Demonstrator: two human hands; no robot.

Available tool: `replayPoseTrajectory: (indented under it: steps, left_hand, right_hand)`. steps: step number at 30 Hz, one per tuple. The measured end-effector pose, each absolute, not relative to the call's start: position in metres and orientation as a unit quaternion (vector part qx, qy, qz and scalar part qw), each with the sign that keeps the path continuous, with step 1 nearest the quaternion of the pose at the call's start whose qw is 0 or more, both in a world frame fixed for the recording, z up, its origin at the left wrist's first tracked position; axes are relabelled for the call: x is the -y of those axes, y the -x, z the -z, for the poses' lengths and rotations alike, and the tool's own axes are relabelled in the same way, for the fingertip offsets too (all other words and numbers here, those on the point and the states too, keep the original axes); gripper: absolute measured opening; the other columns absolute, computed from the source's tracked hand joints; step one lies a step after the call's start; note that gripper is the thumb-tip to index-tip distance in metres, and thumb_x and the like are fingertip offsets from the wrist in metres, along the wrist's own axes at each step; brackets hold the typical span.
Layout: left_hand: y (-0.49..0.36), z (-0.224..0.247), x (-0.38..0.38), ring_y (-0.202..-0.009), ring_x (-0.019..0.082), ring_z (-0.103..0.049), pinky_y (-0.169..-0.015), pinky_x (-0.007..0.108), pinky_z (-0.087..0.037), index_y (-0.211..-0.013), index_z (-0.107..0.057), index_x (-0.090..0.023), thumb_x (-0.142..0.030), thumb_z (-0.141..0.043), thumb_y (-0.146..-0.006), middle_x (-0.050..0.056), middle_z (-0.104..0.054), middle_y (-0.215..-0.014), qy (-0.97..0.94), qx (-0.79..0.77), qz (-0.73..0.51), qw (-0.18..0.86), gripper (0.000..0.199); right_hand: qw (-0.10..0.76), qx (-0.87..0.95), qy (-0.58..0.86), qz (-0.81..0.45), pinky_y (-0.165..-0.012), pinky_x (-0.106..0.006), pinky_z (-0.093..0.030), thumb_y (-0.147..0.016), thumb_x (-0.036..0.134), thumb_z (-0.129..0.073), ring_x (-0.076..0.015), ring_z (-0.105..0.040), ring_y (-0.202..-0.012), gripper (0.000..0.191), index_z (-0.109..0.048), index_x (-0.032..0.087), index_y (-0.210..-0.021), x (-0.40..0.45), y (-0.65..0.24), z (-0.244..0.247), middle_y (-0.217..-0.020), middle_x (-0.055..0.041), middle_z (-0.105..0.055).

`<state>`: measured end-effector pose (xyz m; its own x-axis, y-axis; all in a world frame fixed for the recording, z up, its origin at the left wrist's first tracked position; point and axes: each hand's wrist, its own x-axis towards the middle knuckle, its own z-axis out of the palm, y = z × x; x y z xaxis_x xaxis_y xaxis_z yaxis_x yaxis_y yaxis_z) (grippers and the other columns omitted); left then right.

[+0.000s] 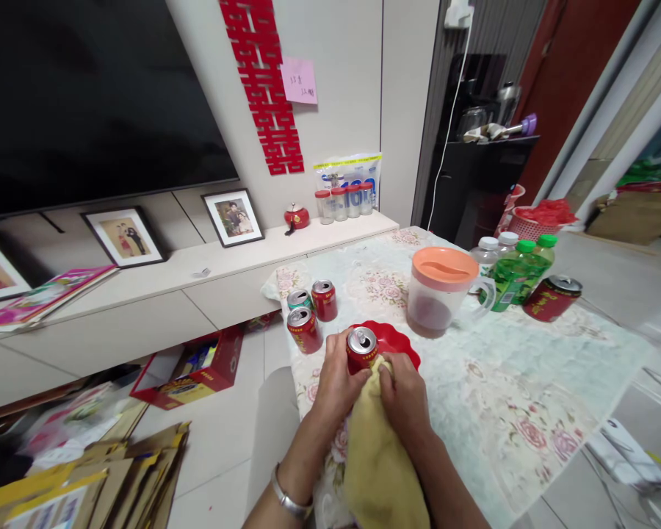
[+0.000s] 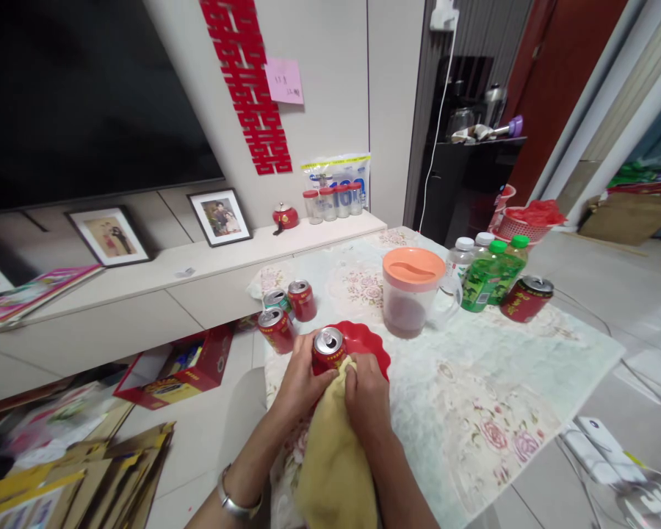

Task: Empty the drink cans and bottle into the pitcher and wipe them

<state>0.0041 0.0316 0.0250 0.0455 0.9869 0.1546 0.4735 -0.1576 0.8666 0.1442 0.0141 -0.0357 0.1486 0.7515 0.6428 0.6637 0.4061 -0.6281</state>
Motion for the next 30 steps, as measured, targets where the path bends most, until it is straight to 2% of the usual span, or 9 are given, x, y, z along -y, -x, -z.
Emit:
replayPoseTrajectory:
  steps: [3,6,8,10,13,20,26,30]
  left_hand:
    - [-0.008,-0.024,-0.033,-0.113,0.025,-0.059,-0.103,0.042,-0.046,-0.116,-0.047,-0.019,-0.007,-0.068,-0.067,0.006,-0.057,-0.115,-0.625,-0.567,-0.421,0.333,0.055]
    - [-0.009,-0.02,-0.032,-0.107,0.025,-0.063,-0.097,0.041,-0.048,-0.117,-0.041,-0.019,-0.009,-0.065,-0.069,0.006,-0.061,-0.112,-0.607,-0.563,-0.417,0.375,0.055]
    - [-0.009,-0.017,-0.031,-0.113,0.026,-0.063,-0.101,0.043,-0.047,-0.123,-0.039,-0.019,-0.008,-0.062,-0.071,0.009,-0.062,-0.118,-0.613,-0.549,-0.416,0.388,0.058]
    - [-0.009,-0.014,-0.031,-0.127,0.027,-0.056,-0.111,0.045,-0.041,-0.13,-0.036,-0.019,-0.005,-0.061,-0.07,0.013,-0.056,-0.132,-0.628,-0.528,-0.427,0.381,0.066]
    - [-0.008,-0.012,-0.032,-0.139,0.028,-0.047,-0.119,0.047,-0.033,-0.137,-0.035,-0.019,-0.006,-0.063,-0.069,0.014,-0.05,-0.142,-0.636,-0.518,-0.438,0.367,0.075]
    - [-0.01,-0.016,-0.032,-0.114,0.025,-0.059,-0.103,0.043,-0.046,-0.119,-0.049,-0.02,-0.021,-0.072,-0.073,0.006,-0.058,-0.115,-0.628,-0.523,-0.455,0.354,0.051]
    - [-0.018,-0.027,-0.024,-0.112,0.024,-0.061,-0.101,0.04,-0.048,-0.119,-0.049,-0.02,-0.025,-0.071,-0.074,0.007,-0.06,-0.115,-0.608,-0.521,-0.492,0.341,0.051]
    - [-0.021,-0.032,-0.019,-0.112,0.024,-0.063,-0.099,0.039,-0.05,-0.119,-0.046,-0.021,-0.029,-0.073,-0.072,0.007,-0.063,-0.116,-0.577,-0.525,-0.512,0.36,0.054]
  right_hand:
    - [0.545,0.648,0.531,-0.047,-0.079,-0.035,-0.058,-0.095,0.02,-0.051,-0.0211,-0.07,-0.092,0.017,-0.065,0.02,-0.106,-0.013,-0.147,0.033,-0.098,-0.008,-0.072]
    - [0.556,0.655,0.509,-0.053,-0.087,-0.039,-0.058,-0.097,0.024,-0.054,-0.0223,-0.069,-0.101,0.019,-0.065,0.021,-0.112,-0.011,-0.149,0.03,-0.106,-0.0096,-0.072]
    - [0.552,0.665,0.5,-0.059,-0.092,-0.041,-0.058,-0.097,0.025,-0.054,-0.0233,-0.068,-0.107,0.025,-0.065,0.021,-0.119,-0.011,-0.148,0.029,-0.112,-0.0107,-0.071]
    - [0.546,0.669,0.5,-0.065,-0.094,-0.043,-0.057,-0.097,0.023,-0.051,-0.0239,-0.066,-0.111,0.034,-0.062,0.021,-0.129,-0.012,-0.146,0.032,-0.118,-0.0122,-0.069]
    - [0.538,0.668,0.509,-0.074,-0.093,-0.044,-0.058,-0.098,0.018,-0.045,-0.0238,-0.066,-0.11,0.041,-0.06,0.02,-0.135,-0.015,-0.143,0.038,-0.118,-0.013,-0.068]
    - [0.529,0.661,0.522,-0.106,-0.09,-0.045,-0.06,-0.095,0.016,-0.047,-0.0256,-0.069,-0.105,0.038,-0.068,0.018,-0.126,-0.019,-0.143,0.049,-0.11,-0.0137,-0.072]
    - [0.557,0.631,0.52,-0.147,-0.097,-0.043,-0.057,-0.096,0.021,-0.048,-0.0241,-0.069,-0.112,0.037,-0.069,0.021,-0.127,-0.015,-0.149,0.039,-0.122,-0.0111,-0.073]
    - [0.587,0.599,0.512,-0.185,-0.096,-0.042,-0.057,-0.096,0.027,-0.052,-0.0243,-0.07,-0.109,0.033,-0.073,0.023,-0.121,-0.011,-0.152,0.028,-0.118,-0.0102,-0.075]
